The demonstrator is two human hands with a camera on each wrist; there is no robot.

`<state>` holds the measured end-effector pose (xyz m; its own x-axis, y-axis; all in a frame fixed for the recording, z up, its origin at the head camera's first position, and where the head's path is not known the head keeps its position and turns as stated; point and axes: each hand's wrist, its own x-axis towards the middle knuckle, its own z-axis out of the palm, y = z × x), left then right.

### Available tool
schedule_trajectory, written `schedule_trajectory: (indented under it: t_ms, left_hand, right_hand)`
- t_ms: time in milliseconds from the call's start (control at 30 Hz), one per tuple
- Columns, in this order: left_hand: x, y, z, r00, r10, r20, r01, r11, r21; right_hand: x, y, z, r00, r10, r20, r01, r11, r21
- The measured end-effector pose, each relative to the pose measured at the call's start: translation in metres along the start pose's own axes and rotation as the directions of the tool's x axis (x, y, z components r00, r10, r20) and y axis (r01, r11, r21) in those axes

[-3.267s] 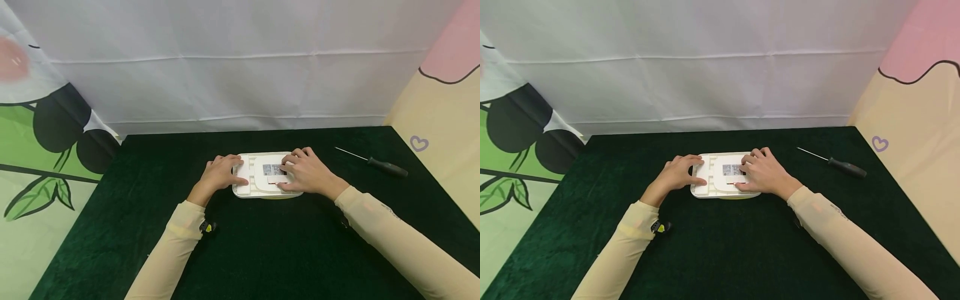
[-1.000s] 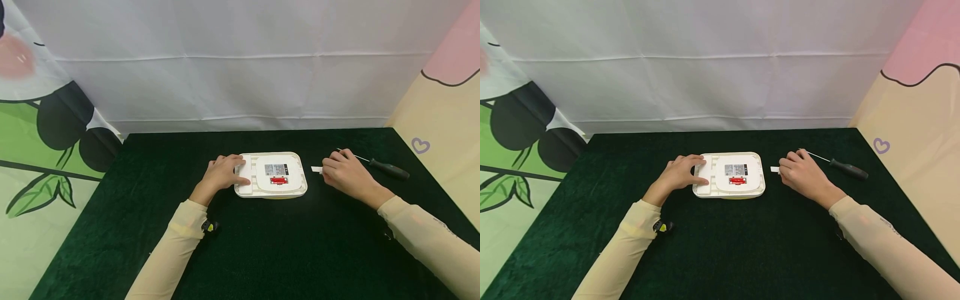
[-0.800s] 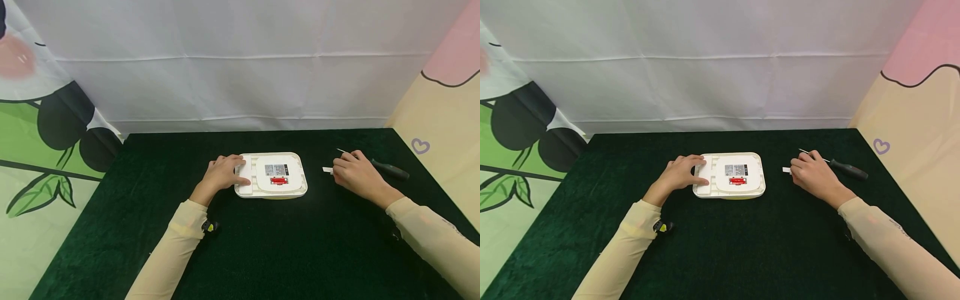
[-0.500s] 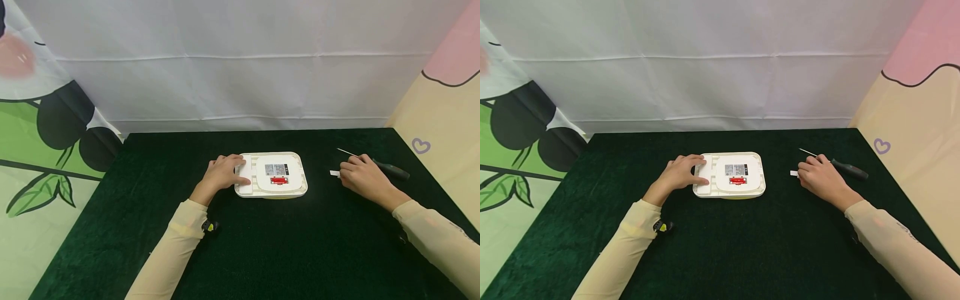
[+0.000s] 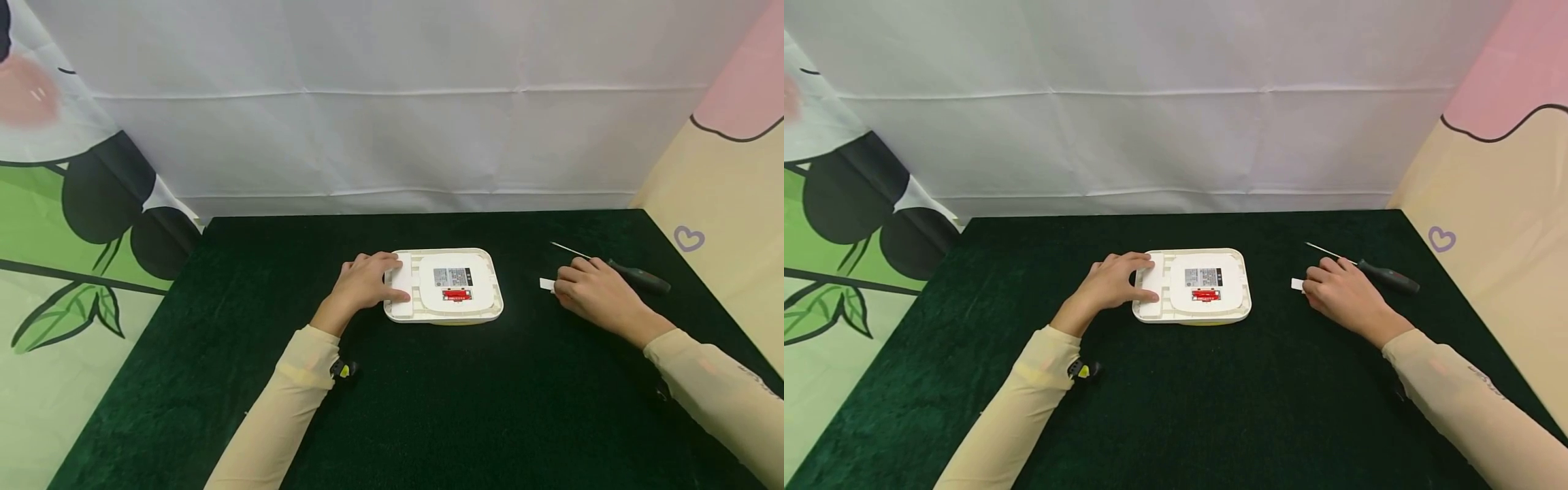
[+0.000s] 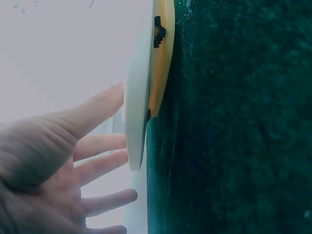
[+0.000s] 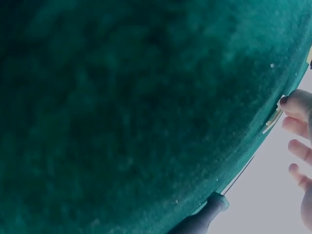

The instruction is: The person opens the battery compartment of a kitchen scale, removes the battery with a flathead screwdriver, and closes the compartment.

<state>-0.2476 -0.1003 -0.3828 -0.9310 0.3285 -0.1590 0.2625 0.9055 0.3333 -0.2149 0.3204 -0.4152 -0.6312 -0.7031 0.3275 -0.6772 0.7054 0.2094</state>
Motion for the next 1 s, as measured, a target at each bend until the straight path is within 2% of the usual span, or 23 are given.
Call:
schedule_trajectory:
  t_ms: [233,367,500,600,733,933,1000]
  left_hand:
    - [0.0,0.0,0.0,1.0,-0.005,0.002,0.005,1.0,0.003]
    - [0.001,0.0,0.0,1.0,0.0,-0.002,0.0,1.0,0.007]
    - [0.0,0.0,0.0,1.0,0.006,-0.002,-0.006,1.0,0.003]
    - [0.0,0.0,-0.001,1.0,0.007,0.001,-0.007,1.0,0.0]
    - [0.0,0.0,-0.001,1.0,0.005,0.004,-0.005,1.0,-0.005]
    - [-0.001,0.0,0.0,1.0,0.002,0.001,-0.002,1.0,-0.015]
    - [-0.001,0.001,0.0,1.0,0.004,-0.001,-0.004,1.0,-0.013]
  right_hand:
    - [-0.001,0.008,-0.009,0.999,0.031,-0.012,-0.031,0.999,-0.008]
    - [-0.003,0.016,-0.015,0.993,0.118,0.009,-0.118,0.993,-0.001]
    - [-0.008,0.027,-0.022,0.97,0.236,0.061,-0.237,0.972,0.002]
    - [-0.012,0.037,-0.026,0.934,0.332,0.134,-0.335,0.942,0.0]
    - [-0.019,0.051,-0.031,0.869,0.432,0.24,-0.446,0.895,0.005]
    - [-0.034,0.067,-0.031,0.78,0.51,0.361,-0.55,0.835,0.008]
    - [-0.038,0.07,-0.03,0.758,0.53,0.38,-0.574,0.819,0.003]
